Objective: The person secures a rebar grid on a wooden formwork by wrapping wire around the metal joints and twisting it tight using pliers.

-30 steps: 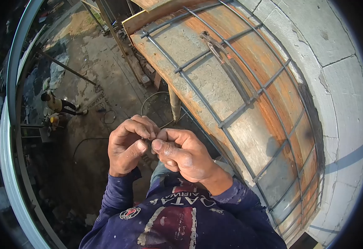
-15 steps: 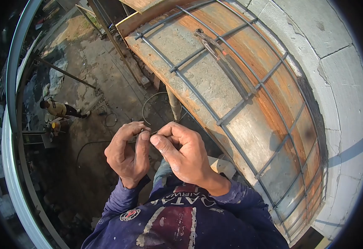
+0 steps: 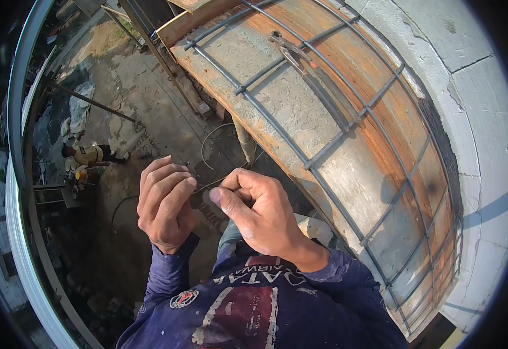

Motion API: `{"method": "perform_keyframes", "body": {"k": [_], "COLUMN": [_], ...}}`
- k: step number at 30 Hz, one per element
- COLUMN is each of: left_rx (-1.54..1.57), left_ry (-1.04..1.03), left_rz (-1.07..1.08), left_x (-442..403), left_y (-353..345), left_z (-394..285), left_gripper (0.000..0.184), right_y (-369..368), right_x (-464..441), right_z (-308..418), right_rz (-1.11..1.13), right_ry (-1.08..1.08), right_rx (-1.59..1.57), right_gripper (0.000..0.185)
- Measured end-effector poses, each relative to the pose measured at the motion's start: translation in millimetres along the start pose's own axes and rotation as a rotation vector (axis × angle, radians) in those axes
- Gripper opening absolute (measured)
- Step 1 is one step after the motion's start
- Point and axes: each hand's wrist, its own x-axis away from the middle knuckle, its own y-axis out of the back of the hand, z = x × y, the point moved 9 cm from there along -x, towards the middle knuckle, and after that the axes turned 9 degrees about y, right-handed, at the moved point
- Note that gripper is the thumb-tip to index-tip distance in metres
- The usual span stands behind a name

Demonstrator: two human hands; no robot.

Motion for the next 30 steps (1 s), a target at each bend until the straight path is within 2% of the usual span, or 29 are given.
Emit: {"method": "perform_keyframes", "body": {"k": [6,12,16,18,20,22,24,26,27,29,30], "left_rx": [-0.011,0.071,0.108,0.132,0.245,0.553,0.583,0.736,0.738,0.954,0.955], "left_ry": [-0.021,0.071,0.068,0.28,0.347,0.66,0.638,0.773,0.773,0.874,0.877], "left_rz": [0.157,0.083,0.107,0.03,0.035,0.056,0.078,0.189,0.189,0.159,0.16], "left_x": [-6.3,8.0,14.6,20.8,27.1,33.4,32.7,38.1,39.2,47.8,50.0], "left_y": [3.5,-0.8,-8.9,-5.2,-4.7,-13.4,-17.5,-32.0,-33.3,-42.4,-44.6], "left_z": [-10.0,-3.3,-5.6,10.0,16.2,31.4,32.1,36.8,37.0,42.3,41.9], "left_gripper": [0.021,0.02,0.022,0.021,0.02,0.021,0.024,0.022,0.022,0.015,0.015], "right_y": [0.9,5.1,11.7,11.4,10.2,7.7,4.9,4.6,3.8,2.8,-1.5], "right_x": [1.1,0.6,0.4,1.4,1.4,1.9,1.3,1.0,1.2,0.5,1.0], "right_z": [7.3,4.0,8.6,6.7,7.3,6.6,4.8,5.2,4.0,3.8,-4.4], "right_rz": [-0.035,-0.075,-0.103,-0.103,-0.099,-0.075,-0.064,-0.06,-0.042,-0.024,0.004], "right_ry": [0.079,0.101,0.127,0.144,0.16,0.136,0.156,0.176,0.164,0.151,0.044], "right_rx": [0.123,0.19,0.17,0.167,0.161,0.174,0.163,0.155,0.145,0.136,-0.024], "right_gripper": [0.023,0.02,0.019,0.019,0.018,0.018,0.018,0.018,0.018,0.018,0.02]}}
